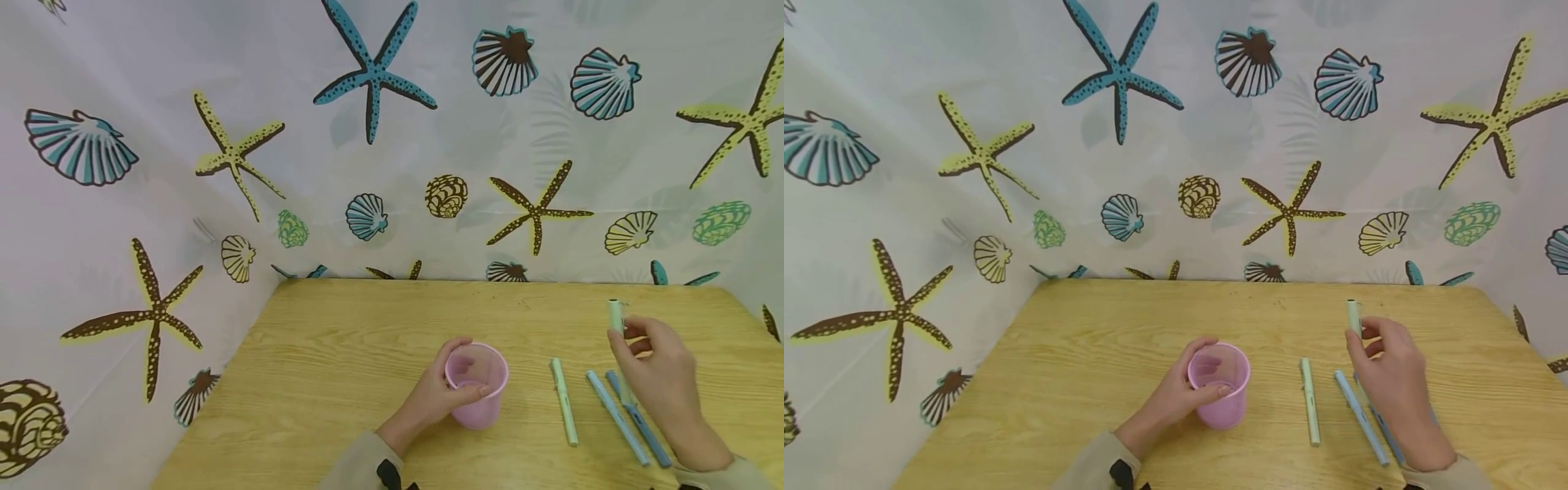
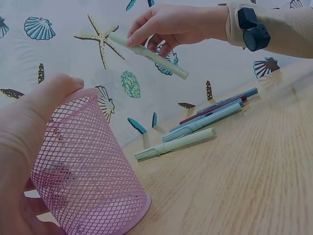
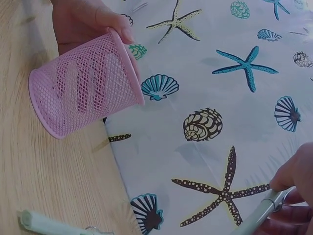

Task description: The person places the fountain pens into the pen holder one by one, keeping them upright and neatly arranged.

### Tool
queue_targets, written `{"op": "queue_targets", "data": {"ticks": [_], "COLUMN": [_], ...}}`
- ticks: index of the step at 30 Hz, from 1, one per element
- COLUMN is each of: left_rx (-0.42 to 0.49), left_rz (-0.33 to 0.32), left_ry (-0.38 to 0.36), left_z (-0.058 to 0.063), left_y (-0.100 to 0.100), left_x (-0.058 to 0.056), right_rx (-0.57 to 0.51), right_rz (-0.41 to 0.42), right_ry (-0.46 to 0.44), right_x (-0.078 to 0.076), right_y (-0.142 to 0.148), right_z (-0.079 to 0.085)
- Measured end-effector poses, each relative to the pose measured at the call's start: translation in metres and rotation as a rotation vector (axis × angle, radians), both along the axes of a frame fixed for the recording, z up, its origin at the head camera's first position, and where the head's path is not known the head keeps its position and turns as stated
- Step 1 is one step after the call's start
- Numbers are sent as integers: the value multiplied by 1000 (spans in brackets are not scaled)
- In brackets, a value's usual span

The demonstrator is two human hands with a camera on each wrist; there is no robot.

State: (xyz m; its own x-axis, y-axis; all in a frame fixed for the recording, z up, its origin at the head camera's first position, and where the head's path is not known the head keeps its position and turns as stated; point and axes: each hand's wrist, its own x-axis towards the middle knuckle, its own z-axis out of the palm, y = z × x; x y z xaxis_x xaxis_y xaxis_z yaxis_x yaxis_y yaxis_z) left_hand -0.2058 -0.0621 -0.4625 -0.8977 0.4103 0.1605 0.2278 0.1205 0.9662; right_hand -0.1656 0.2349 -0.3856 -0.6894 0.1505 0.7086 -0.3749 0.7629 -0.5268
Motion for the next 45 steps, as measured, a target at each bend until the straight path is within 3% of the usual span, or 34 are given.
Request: {"op": "queue_targets", "data": {"ticks": [10, 30, 38, 45], "left_rx": [7, 61, 31, 18], "left_rz": [-21, -24, -10, 3], "left_ry": [-16, -15, -27, -10], "left_z": [1, 0, 0, 1], "left_y": [-1, 1, 1, 1], "left_x": [0, 2, 4, 4], "right_rx": [-25, -121, -174, -225], "right_rz": [127, 290, 361, 427], "right_ry": [130, 203, 192, 239], "right_x": [-3, -13, -14, -18], "right_y": [-25, -67, -85, -97], "right_z": [4, 11, 11, 12]}}
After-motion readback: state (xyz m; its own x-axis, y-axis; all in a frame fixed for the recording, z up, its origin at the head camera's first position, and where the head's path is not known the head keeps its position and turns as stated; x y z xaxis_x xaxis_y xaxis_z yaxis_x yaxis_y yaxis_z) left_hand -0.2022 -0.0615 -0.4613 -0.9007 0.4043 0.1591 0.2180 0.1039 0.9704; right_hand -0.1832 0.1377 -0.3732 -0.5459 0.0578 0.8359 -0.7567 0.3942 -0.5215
